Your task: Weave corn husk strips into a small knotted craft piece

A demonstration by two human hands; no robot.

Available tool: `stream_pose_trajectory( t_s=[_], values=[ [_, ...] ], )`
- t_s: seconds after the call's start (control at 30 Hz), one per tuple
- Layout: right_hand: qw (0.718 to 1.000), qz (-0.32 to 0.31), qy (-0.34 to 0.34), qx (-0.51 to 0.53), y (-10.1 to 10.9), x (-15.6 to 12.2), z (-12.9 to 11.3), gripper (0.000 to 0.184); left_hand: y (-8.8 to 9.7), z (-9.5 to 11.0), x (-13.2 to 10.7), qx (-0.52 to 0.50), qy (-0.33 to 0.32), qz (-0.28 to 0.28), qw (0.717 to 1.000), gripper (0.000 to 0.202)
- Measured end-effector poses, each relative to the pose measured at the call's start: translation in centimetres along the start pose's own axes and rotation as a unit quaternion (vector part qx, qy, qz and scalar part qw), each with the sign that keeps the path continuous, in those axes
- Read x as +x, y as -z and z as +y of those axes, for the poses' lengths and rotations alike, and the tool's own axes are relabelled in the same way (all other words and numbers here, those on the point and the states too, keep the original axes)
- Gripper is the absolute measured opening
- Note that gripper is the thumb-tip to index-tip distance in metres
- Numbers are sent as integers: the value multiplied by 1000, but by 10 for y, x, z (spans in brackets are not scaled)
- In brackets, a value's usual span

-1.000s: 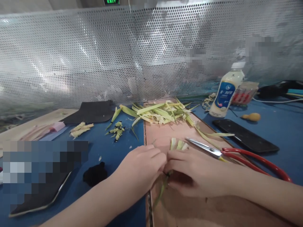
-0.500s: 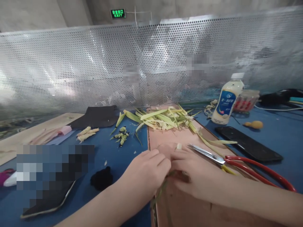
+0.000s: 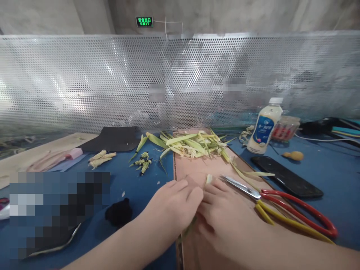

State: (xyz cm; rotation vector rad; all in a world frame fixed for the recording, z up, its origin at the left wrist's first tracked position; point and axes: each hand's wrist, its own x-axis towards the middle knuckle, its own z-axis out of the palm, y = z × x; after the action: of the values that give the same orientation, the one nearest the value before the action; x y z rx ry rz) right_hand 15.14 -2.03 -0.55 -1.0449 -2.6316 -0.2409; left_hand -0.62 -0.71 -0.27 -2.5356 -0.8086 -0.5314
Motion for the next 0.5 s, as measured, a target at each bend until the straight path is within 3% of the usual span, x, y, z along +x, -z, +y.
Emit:
stream_pose_trajectory(
  t_s=[0.2,0.37,0.5],
  values=[
    [1000,10,-8,10,-2,0,1,6,3,-1,3,-9,-2,-22,1000,19],
    [999,22,-14,35,-5,-2,2,4,7,-2,2,-34,14,-79,996,15],
    [999,39,-18,29,-7,-2,4,6,11,-11,-1,-142,56,-132,979,3]
  ],
)
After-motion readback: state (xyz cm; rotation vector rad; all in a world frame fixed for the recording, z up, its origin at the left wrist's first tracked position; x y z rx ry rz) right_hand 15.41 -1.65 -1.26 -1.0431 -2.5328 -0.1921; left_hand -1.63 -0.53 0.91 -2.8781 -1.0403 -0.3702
